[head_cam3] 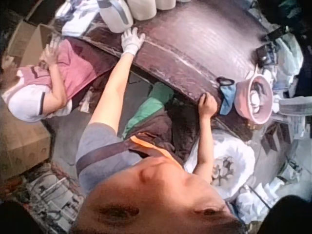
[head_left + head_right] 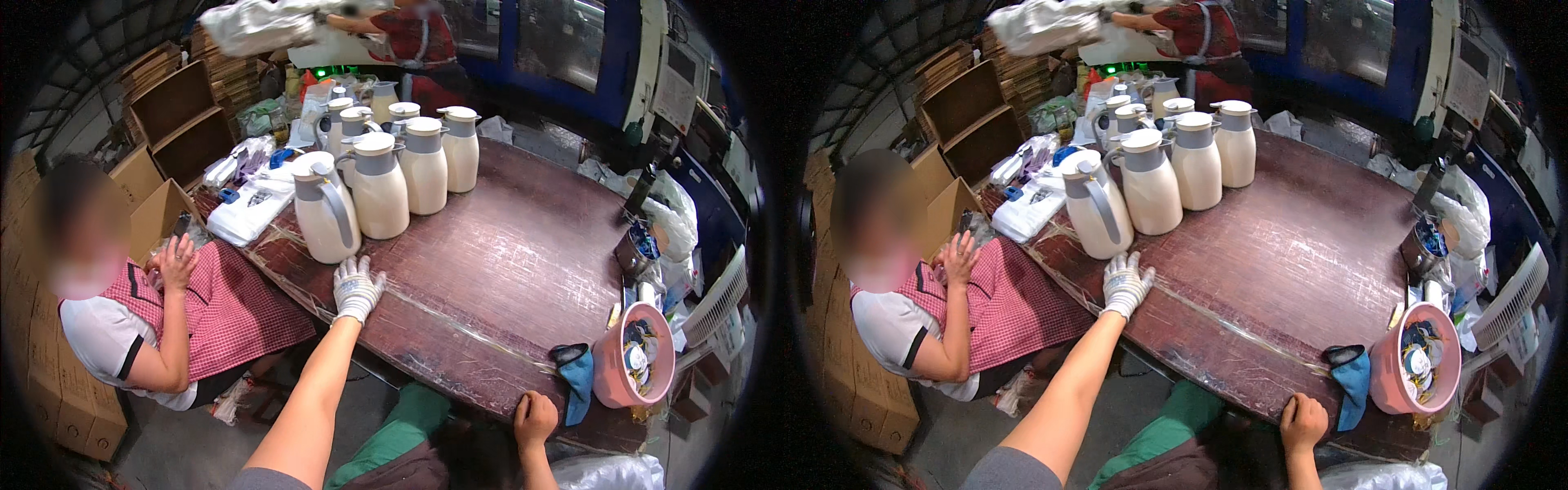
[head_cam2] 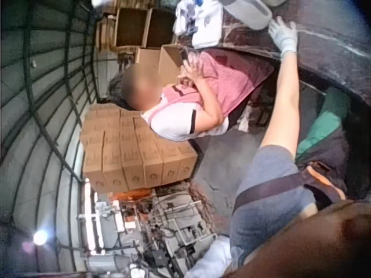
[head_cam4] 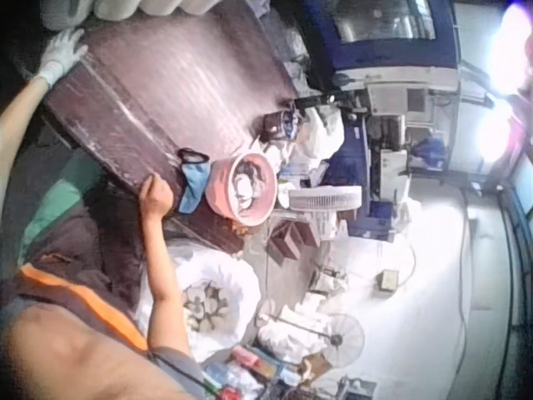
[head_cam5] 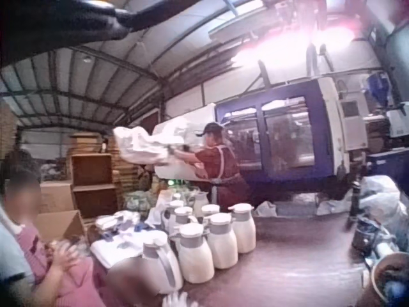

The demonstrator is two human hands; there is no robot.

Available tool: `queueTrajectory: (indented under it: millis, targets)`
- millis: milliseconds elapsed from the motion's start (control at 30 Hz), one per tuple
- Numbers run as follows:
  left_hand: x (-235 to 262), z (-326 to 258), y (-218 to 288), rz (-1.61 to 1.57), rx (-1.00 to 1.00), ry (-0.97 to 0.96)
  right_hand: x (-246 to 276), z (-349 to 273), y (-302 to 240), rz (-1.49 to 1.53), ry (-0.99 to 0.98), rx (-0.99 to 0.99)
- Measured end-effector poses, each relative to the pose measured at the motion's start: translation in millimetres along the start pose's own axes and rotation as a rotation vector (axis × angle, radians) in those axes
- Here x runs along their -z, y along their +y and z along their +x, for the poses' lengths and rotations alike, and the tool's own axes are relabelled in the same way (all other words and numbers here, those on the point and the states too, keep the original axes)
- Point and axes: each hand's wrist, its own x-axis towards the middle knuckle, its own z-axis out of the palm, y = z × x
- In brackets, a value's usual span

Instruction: The person assembles white plastic pitchers by inserting a lid and securing it with a rubber band. They pick up a pitcher body, place a lid on top, stretch a rubber band around the neck, and set the finished unit on the table. This process is repeated for several units.

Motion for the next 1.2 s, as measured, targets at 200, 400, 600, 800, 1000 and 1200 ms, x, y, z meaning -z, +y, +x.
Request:
queueTrajectory:
  millis: [200, 400, 600, 800, 1000, 1200]
  targets:
    - [-6.3, 20.1, 8.8, -0.015, 0.045, 0.119, 0.3, 5.2, -5.3, -0.031, 0.013, 0.009]
    - [19.2, -6.9, 38.6, -0.128, -0.004, -0.036, 2.0, 5.7, -5.1, -0.018, 0.024, 0.006]
    - [32.1, -64.2, 98.9, -0.156, -0.247, -0.075, 0.3, 3.0, -2.4, 0.018, -0.002, -0.019]
    - [32.6, -91.4, 127.3, -0.243, -0.345, -0.147, -1.0, 1.6, -2.1, 0.014, 0.022, 0.01]
    - [35.3, -91.9, 125.4, -0.322, -0.358, -0.166, 0.8, -0.7, -2.1, 0.029, 0.034, 0.001]
    - [37.5, -90.7, 125.0, -0.383, -0.294, -0.23, -2.4, -2.7, 4.0, 0.009, 0.028, 0.014]
